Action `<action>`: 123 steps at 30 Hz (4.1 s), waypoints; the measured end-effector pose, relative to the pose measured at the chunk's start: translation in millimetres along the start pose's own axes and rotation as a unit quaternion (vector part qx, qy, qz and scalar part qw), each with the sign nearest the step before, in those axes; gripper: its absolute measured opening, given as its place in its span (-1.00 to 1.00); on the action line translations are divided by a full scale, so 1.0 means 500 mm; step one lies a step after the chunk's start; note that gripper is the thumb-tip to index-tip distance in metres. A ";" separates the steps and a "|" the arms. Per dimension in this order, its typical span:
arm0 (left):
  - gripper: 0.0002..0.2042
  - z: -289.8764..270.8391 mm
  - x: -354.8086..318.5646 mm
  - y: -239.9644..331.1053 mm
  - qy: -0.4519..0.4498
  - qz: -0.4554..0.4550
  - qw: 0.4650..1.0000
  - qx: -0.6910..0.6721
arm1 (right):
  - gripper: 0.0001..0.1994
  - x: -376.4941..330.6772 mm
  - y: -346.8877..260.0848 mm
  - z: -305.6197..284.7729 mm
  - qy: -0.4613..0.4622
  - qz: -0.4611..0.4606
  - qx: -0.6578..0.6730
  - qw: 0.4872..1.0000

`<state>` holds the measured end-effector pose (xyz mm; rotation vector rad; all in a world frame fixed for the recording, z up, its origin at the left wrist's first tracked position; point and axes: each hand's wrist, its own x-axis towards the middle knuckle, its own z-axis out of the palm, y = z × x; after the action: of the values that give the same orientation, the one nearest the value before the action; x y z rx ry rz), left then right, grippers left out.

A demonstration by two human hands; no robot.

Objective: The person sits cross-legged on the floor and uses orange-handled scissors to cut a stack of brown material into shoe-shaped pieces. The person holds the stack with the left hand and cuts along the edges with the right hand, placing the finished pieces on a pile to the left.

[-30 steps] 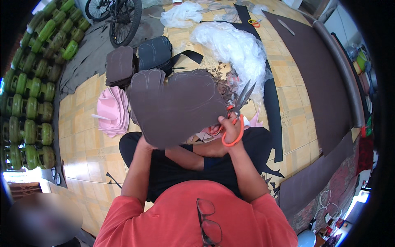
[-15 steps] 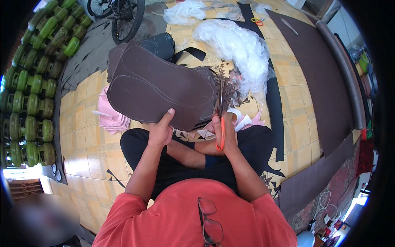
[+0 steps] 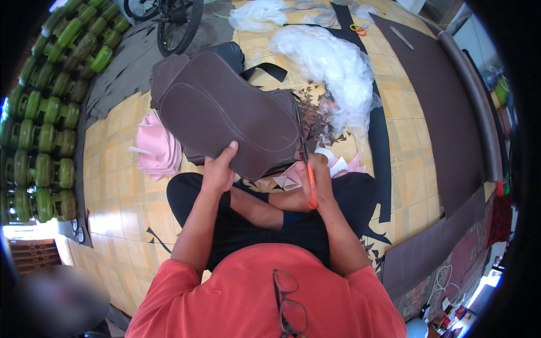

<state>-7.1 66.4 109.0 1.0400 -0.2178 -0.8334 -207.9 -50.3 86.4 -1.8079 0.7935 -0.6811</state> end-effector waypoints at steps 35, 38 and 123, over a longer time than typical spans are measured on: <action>-0.32 -0.058 -0.015 0.054 -0.091 -0.197 0.941 0.261 | -0.62 0.037 0.029 -0.051 0.003 -0.008 0.033 0.999; -0.29 -0.076 0.002 0.078 -0.108 -0.204 0.933 0.275 | -0.57 0.037 0.027 -0.070 -0.023 -0.031 0.005 0.999; -0.70 0.054 0.235 -0.154 -0.035 0.146 0.573 0.806 | -0.56 0.047 0.258 -0.082 0.118 0.156 0.093 0.976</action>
<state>19.9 -52.6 34.1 2.5729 -1.3671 -0.1265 -250.7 -127.9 -18.8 -1.4087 1.1068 -0.7434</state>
